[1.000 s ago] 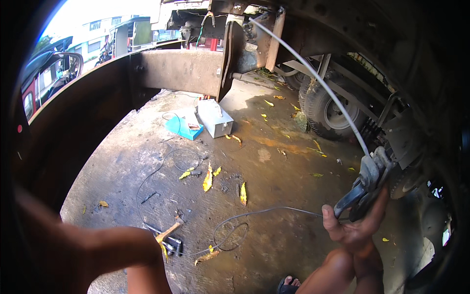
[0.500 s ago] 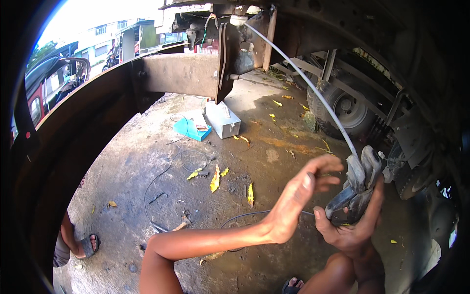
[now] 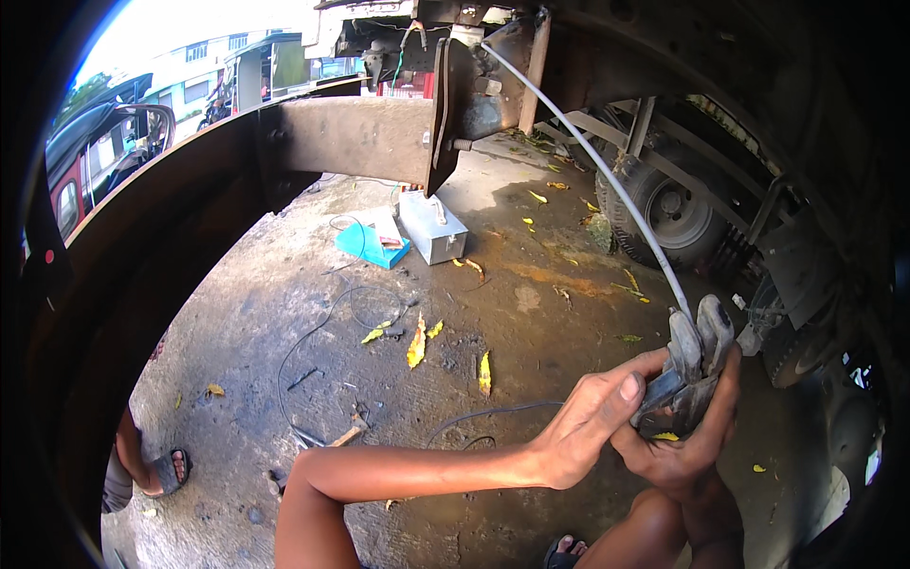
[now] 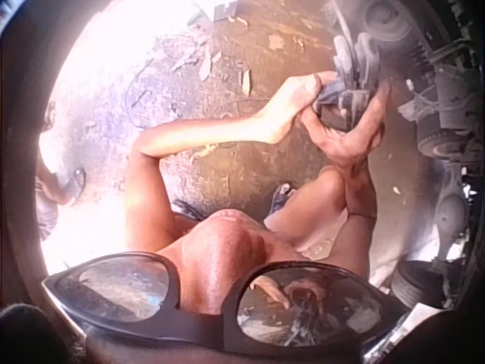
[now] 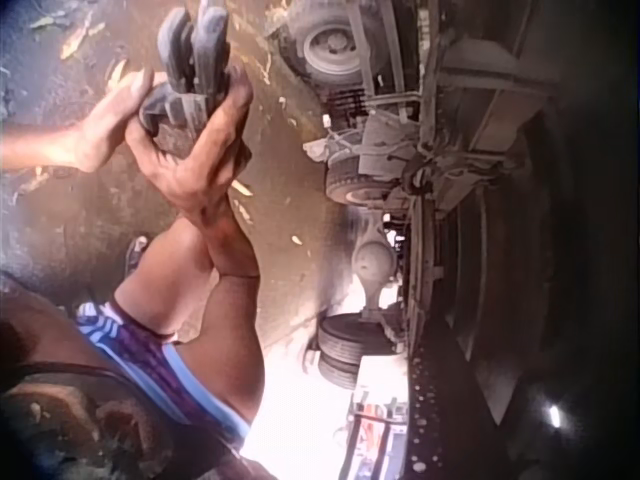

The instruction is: The person welds a metal frame using a handheld welding torch, producing bright sparks. They pause to replace the welding rod and continue welding the same joint area.

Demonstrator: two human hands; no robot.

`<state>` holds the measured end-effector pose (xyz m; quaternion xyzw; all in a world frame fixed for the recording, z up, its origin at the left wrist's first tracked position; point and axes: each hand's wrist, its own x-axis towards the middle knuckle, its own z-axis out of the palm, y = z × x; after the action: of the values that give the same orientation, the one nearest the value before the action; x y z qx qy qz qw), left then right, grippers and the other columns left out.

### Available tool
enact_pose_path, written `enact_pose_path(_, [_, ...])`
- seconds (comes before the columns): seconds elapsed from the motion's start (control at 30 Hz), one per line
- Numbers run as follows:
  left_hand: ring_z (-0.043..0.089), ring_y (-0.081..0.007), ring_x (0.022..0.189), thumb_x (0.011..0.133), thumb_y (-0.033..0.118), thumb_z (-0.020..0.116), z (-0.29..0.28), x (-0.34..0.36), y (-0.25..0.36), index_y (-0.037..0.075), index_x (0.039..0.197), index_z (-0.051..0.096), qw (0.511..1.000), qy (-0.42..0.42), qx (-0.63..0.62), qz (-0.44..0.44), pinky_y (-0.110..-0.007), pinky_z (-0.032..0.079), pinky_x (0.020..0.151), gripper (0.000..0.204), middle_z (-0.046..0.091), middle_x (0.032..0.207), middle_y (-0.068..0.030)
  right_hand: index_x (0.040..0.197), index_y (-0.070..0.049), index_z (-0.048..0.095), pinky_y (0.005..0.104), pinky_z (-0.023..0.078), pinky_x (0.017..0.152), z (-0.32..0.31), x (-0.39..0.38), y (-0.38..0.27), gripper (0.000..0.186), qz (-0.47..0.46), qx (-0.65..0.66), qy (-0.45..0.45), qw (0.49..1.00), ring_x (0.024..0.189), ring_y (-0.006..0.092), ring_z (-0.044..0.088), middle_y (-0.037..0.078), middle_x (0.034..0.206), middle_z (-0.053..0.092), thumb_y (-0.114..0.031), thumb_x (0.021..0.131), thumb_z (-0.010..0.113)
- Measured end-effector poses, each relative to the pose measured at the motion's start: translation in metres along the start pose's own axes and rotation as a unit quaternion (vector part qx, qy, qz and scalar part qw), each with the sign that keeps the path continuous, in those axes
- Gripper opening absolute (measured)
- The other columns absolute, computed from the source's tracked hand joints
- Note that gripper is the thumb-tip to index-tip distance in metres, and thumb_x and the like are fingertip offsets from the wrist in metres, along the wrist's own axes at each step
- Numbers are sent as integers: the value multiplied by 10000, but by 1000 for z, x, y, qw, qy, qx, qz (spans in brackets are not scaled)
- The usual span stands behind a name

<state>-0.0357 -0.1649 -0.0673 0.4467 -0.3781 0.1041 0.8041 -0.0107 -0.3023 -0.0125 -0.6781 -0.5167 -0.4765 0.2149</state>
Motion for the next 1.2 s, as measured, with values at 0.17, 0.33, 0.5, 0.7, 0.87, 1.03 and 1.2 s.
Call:
enact_pose_path(0.17, [544,-193,1147,1048,499,320,4,-1,-1,-88,1410,408,1000,15,0,1,-328,392,1031,696,605,1238,-156,1327,198,352,416,589,736,-3,1,-2,906,-6,-9,1,1000,888,384,705,296,1107,605,-268,719,836])
enact_pose_path(0.33, [554,-197,1142,1049,487,321,1,-5,-5,-95,1397,422,1000,2,-15,0,-331,404,1023,685,617,1219,-160,1325,198,353,412,591,712,-2,-7,-2,917,13,18,-4,1000,849,371,704,299,1107,593,-293,726,843])
enact_pose_path(0.5, [552,-202,1150,1050,488,319,2,-3,-5,-97,1398,421,1000,6,2,15,-336,403,1027,689,612,1225,-165,1320,198,357,412,591,710,-3,-5,-2,901,-7,-10,-3,1000,856,376,700,321,1143,571,-296,738,836])
enact_pose_path(0.7, [556,-229,1170,1044,500,324,0,-5,-1,-104,1399,415,1000,1,-9,-6,-352,406,1030,706,604,1247,-192,1334,195,336,408,586,728,0,-6,-1,919,-6,-2,2,1000,867,372,699,315,1152,571,-329,757,823])
enact_pose_path(0.87, [545,-315,1243,1033,494,345,2,-1,-2,-115,1400,401,996,-36,58,50,-386,405,1049,713,571,1303,-250,1363,183,293,399,539,830,-5,-53,7,1056,59,7,19,998,1009,336,641,271,1216,541,-508,753,810])
enact_pose_path(1.03, [534,-346,1265,1035,465,352,1,-4,-5,-123,1395,403,995,-13,77,58,-397,392,1067,692,553,1331,-268,1359,186,292,410,542,821,-4,-23,3,1046,21,26,3,999,995,347,652,286,1195,556,-483,753,820])
enact_pose_path(1.2, [549,-305,1235,1038,452,362,0,-7,-7,-131,1396,399,997,1,59,42,-388,396,1059,686,573,1304,-248,1357,193,292,408,558,766,-7,-8,2,1016,10,35,-17,999,925,360,678,285,1137,587,-405,743,838])
